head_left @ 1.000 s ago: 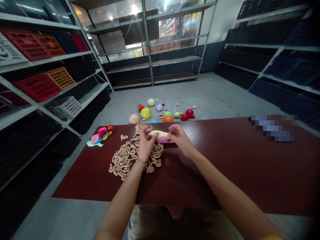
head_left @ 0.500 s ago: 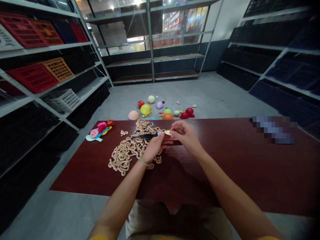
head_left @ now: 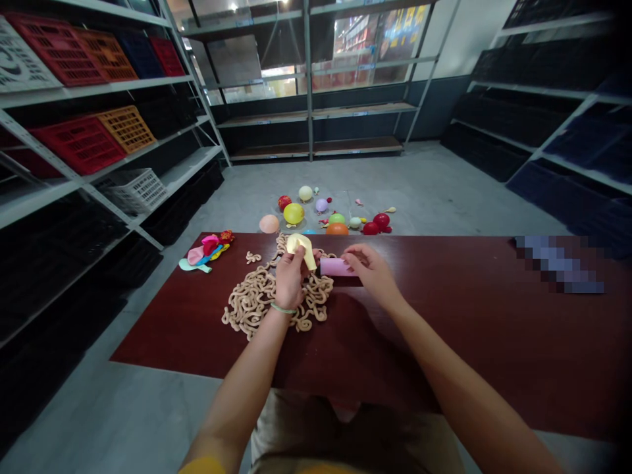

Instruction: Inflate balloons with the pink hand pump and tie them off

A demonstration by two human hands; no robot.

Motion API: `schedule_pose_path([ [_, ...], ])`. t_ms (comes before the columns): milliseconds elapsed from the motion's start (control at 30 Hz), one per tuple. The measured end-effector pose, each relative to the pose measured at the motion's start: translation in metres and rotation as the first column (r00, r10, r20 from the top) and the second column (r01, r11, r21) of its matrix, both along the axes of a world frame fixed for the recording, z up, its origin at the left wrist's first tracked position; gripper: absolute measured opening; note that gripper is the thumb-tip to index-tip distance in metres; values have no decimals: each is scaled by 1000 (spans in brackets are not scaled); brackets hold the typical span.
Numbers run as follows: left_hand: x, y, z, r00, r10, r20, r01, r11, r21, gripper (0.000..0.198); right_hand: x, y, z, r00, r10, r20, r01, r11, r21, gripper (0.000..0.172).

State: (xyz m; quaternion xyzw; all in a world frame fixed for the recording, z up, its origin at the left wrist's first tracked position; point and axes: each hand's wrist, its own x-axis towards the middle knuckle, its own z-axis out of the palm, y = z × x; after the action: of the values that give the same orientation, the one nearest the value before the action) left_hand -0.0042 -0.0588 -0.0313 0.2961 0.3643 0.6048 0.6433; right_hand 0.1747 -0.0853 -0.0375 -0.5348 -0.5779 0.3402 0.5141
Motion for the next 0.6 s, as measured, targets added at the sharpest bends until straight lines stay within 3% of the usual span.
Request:
schedule_pose_path([
  [100,-13,10,-1,998,55,-2,-55,998,-31,29,8,4,-7,905,-21,424,-44,989,143,26],
  [233,-29,20,1,999,44,18,-42,995,-87,23,8,11,-13,624,58,779,-250,960,129,43],
  [333,-36,23,1,998,9,65,-4,997,-74,18,8,16,-13,439,107,892,-298,954,33,56],
  [400,-38,24,0,996,-2,88,6,998,-55,14,10,17,-12,359,114,926,-295,955,-3,61],
  [500,-38,25,0,993,10,116,-5,999,-49,14,18,12,-12,283,57,957,-268,963,22,61],
  [600,-38,27,0,989,56,140,-49,997,-56,17,32,4,-16,262,-52,964,-217,970,111,58],
])
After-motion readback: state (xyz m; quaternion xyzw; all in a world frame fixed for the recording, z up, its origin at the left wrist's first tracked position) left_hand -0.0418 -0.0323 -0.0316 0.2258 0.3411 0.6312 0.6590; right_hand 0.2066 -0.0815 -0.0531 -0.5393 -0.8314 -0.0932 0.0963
